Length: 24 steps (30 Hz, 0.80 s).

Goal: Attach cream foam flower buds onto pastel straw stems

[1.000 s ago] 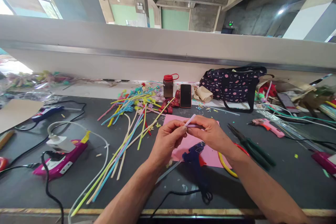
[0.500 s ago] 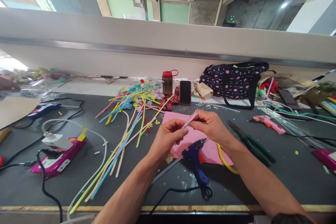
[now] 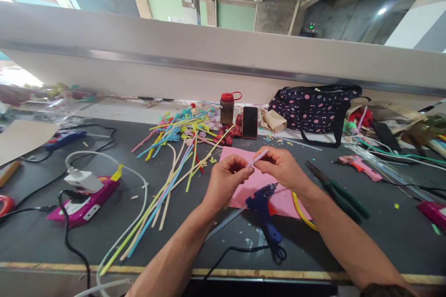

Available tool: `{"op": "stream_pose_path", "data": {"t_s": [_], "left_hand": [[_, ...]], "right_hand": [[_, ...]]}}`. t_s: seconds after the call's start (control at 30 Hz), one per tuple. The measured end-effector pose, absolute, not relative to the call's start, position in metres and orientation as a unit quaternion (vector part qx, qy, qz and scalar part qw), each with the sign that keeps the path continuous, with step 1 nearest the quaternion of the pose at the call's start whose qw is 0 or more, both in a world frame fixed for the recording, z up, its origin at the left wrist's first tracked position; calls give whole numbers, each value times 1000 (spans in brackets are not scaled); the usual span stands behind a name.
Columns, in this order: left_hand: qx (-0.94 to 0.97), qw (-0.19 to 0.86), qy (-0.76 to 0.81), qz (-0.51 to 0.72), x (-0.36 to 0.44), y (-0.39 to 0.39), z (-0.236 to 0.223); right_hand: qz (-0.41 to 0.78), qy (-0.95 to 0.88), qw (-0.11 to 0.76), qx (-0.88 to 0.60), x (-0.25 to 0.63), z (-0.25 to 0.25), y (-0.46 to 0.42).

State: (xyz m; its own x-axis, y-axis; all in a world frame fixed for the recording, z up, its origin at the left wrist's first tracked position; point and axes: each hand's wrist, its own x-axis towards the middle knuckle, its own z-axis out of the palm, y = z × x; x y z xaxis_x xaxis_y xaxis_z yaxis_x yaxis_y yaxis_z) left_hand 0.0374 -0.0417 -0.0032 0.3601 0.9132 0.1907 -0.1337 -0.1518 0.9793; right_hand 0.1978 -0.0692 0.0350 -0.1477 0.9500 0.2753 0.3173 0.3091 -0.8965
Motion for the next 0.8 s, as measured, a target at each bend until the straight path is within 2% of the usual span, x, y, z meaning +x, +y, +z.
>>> {"op": "stream_pose_path", "data": {"t_s": [0.13, 0.23, 0.43, 0.6, 0.8], "left_hand": [[645, 515, 345, 446, 37, -43, -3], [650, 528, 343, 425, 37, -45, -1], [589, 655, 281, 381, 37, -50, 3], [487, 788, 232, 297, 37, -50, -1], [432, 850, 187, 237, 34, -47, -7]], "right_hand": [[350, -674, 450, -470, 199, 35, -70], [359, -678, 447, -460, 202, 35, -70], [407, -689, 435, -412, 210, 32, -68], [434, -705, 424, -367, 213, 32, -68], [451, -712, 405, -355, 212, 34, -70]]}}
